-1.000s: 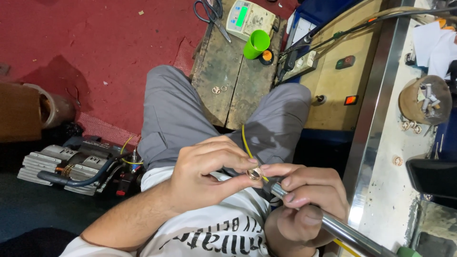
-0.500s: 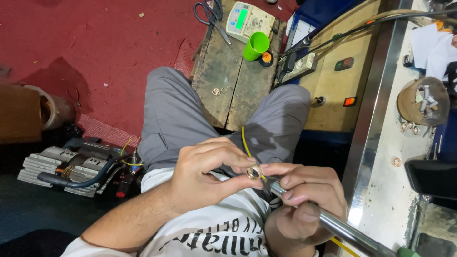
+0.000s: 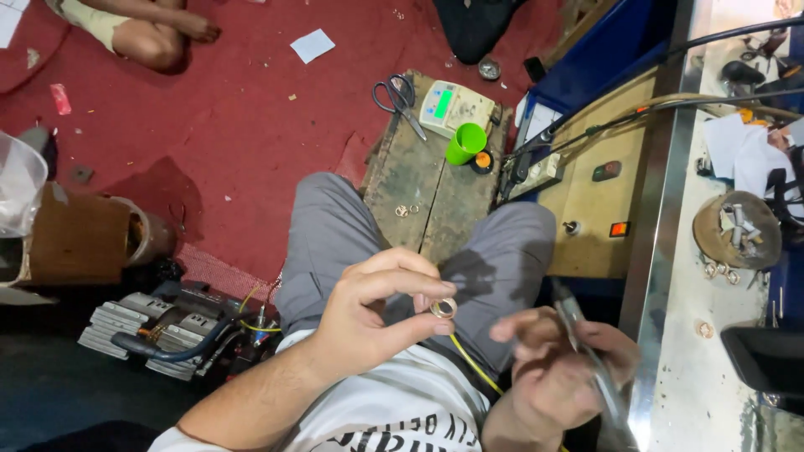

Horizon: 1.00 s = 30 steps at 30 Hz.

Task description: Polishing a small metal ring using a handheld rotary tool at a workbench.

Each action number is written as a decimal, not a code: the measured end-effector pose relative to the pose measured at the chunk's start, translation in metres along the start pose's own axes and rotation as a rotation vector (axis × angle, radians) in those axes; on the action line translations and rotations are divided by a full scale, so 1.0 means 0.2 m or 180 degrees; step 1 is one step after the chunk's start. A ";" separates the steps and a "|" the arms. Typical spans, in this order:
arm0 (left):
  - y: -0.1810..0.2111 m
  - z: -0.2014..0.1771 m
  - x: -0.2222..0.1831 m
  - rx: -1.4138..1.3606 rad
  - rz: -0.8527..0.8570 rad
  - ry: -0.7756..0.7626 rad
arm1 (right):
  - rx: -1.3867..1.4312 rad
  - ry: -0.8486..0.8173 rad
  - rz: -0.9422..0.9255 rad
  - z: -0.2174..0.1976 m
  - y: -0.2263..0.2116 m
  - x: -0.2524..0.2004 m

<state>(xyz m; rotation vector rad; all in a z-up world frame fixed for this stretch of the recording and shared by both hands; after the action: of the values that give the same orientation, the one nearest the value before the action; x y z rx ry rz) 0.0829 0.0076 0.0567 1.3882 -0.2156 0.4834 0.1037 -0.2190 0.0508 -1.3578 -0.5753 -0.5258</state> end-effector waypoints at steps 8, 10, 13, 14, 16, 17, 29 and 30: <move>0.09 0.06 -0.01 0.0252 0.0286 -0.0251 | 0.0031 0.0061 0.0807 0.24 -0.02 0.00; 0.09 0.08 -0.01 0.0254 0.0353 -0.0334 | 0.0057 -0.0182 0.0888 0.26 -0.01 -0.01; 0.10 0.08 -0.01 0.0363 0.0612 -0.0316 | 0.0135 -0.0191 0.1147 0.26 0.01 -0.02; 0.10 0.07 -0.01 0.0438 0.0639 -0.0301 | 0.0147 -0.0139 0.1269 0.26 0.03 -0.04; 0.10 0.07 -0.01 0.0504 0.0657 -0.0282 | 0.0150 -0.0088 0.1398 0.24 0.07 -0.05; 0.11 0.07 -0.01 0.0592 0.0687 -0.0253 | 0.0159 -0.0194 0.1388 0.25 0.07 -0.05; 0.10 0.10 -0.01 0.0616 0.0761 -0.0521 | -0.0262 -0.0115 0.1035 0.27 -0.05 -0.01; 0.11 0.10 -0.01 0.0537 0.0769 -0.0544 | -0.0303 -0.0102 0.0961 0.28 -0.07 -0.01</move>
<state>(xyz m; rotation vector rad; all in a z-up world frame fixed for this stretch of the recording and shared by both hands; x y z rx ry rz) 0.0736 -0.0104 0.0780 1.5788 -0.4949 0.5933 0.0895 -0.1661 0.0660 -1.5139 -0.3651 -0.2888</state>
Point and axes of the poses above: each hand's wrist, its own x-axis towards the middle knuckle, its own z-axis out of the palm, y = z × x, the point moved 10 cm from there along x, towards the middle knuckle, and after that the axes turned 5 degrees about y, right-handed, at the moved point
